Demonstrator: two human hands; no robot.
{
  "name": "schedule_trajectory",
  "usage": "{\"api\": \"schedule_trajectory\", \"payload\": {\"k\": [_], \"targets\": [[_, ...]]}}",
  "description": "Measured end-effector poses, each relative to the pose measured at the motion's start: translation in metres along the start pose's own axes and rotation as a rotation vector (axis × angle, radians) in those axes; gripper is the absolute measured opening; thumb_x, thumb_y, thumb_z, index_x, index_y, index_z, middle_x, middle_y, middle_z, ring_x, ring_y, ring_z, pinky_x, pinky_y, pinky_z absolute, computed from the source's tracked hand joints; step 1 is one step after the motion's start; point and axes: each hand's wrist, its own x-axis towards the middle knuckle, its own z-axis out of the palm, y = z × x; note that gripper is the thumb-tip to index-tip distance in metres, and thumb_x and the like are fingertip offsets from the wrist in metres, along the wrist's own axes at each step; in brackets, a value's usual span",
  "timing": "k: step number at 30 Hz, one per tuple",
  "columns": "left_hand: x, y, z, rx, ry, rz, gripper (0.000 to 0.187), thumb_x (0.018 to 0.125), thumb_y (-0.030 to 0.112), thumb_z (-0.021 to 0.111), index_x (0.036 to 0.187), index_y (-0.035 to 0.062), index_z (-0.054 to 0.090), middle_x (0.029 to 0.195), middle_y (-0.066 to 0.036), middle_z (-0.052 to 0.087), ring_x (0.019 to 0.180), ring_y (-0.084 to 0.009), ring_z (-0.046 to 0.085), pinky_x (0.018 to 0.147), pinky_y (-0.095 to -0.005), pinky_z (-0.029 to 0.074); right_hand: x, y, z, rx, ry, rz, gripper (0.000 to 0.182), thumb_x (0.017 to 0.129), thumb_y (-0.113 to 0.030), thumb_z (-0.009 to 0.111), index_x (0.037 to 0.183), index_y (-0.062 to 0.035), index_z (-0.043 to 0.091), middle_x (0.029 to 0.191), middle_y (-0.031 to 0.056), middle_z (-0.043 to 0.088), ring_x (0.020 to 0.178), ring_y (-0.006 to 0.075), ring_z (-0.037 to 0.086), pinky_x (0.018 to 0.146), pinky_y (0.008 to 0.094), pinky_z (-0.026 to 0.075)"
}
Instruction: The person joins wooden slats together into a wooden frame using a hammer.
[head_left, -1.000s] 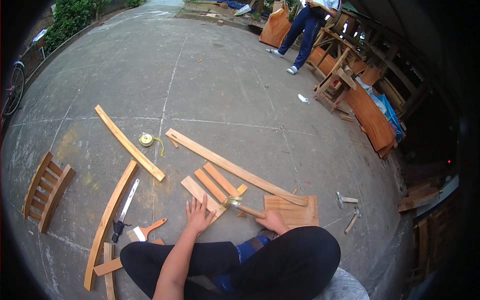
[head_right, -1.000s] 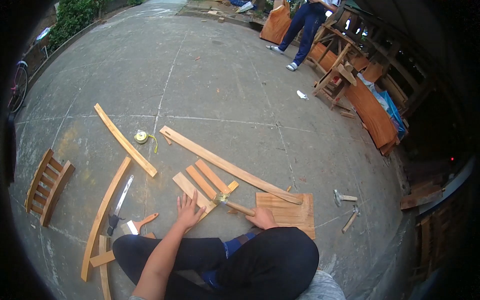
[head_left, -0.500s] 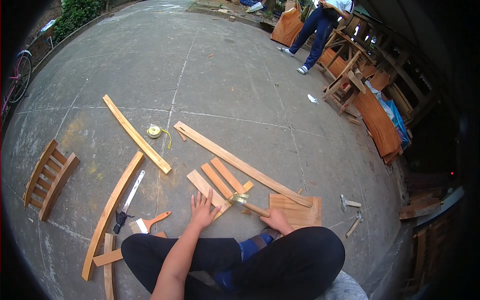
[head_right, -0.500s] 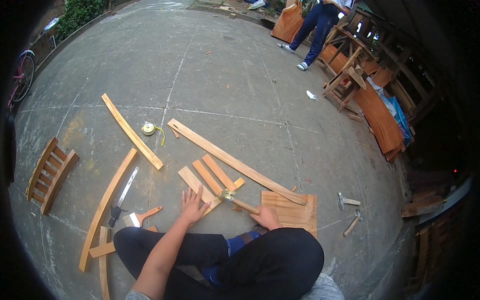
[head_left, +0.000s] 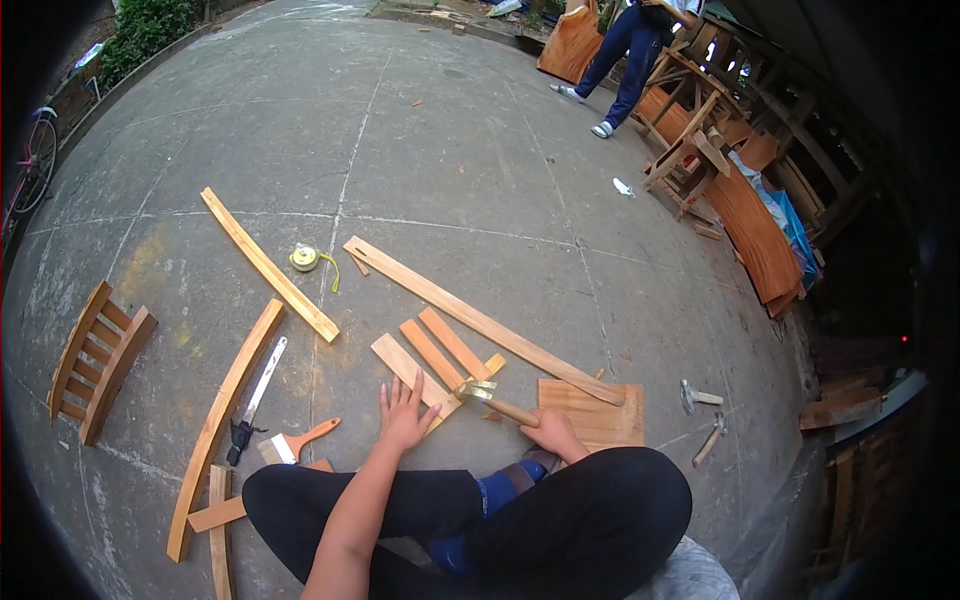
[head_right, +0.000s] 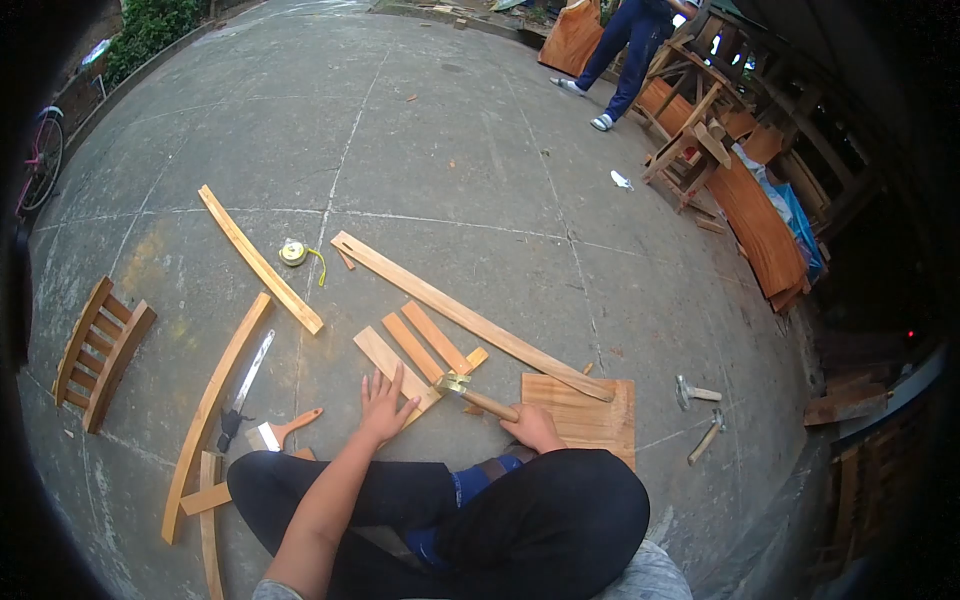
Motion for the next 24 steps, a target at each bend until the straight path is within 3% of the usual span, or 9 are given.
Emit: {"api": "schedule_trajectory", "payload": {"k": [24], "targets": [[-0.0002, 0.0025, -0.0024, 0.01, -0.022, -0.026, 0.093, 0.106, 0.066, 0.048, 0.176, 0.0158, 0.012, 0.174, -0.023, 0.033, 0.167, -0.0416, 0.014, 0.134, -0.0579, -0.003, -0.0042, -0.0006, -0.0017, 0.008, -0.012, 0.002, 0.033, 0.09, -0.041, 0.076, 0.109, -0.013, 0.079, 0.098, 0.0205, 0.078, 0.097, 0.0429, 0.075, 0.086, 0.0536, 0.057]]}}
